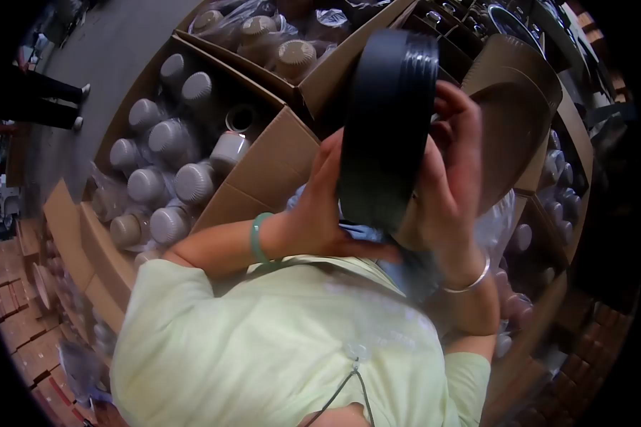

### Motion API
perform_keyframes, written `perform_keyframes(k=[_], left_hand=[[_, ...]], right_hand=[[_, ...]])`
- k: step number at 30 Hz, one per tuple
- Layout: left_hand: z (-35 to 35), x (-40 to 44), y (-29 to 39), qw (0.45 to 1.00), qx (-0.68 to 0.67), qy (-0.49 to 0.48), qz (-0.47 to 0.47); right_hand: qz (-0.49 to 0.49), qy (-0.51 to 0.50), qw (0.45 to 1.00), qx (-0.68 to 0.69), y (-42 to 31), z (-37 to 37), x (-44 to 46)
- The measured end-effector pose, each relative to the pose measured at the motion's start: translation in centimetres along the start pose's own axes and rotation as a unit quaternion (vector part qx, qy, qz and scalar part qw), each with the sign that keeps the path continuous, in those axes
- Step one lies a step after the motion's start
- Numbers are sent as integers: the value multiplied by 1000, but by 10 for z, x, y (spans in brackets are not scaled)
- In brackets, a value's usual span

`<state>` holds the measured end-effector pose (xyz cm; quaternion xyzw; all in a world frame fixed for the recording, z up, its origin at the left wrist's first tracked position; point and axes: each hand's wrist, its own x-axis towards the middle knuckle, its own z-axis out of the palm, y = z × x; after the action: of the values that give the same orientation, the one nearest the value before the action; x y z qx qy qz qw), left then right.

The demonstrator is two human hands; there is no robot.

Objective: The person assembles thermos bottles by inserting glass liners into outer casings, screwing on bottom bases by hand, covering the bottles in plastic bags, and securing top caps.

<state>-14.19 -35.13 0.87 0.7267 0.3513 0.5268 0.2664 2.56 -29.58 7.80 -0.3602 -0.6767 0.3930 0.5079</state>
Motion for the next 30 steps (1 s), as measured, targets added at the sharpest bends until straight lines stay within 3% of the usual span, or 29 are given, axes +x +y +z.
perform_keyframes(k=[2,4,7,14,19,24,27,30], left_hand=[[12,17,-20,992,-5,92,86],[26,23,-45,980,-128,127,90],[35,24,-60,968,-231,90,49],[49,-14,-62,956,-292,36,-11],[43,-30,-53,953,-296,50,-43],[34,-5,-31,958,-249,142,-14],[38,20,-18,959,-229,163,24],[47,46,-15,953,-228,186,65]], right_hand=[[28,22,997,71,6,16,-10],[-35,18,999,19,14,17,-12],[-144,34,985,-93,13,9,-7],[-241,104,958,-118,15,9,9],[-216,106,949,-205,5,7,15],[-228,102,926,-285,-4,12,26],[-196,82,948,-237,-4,10,34],[-175,131,969,-111,7,8,46]])
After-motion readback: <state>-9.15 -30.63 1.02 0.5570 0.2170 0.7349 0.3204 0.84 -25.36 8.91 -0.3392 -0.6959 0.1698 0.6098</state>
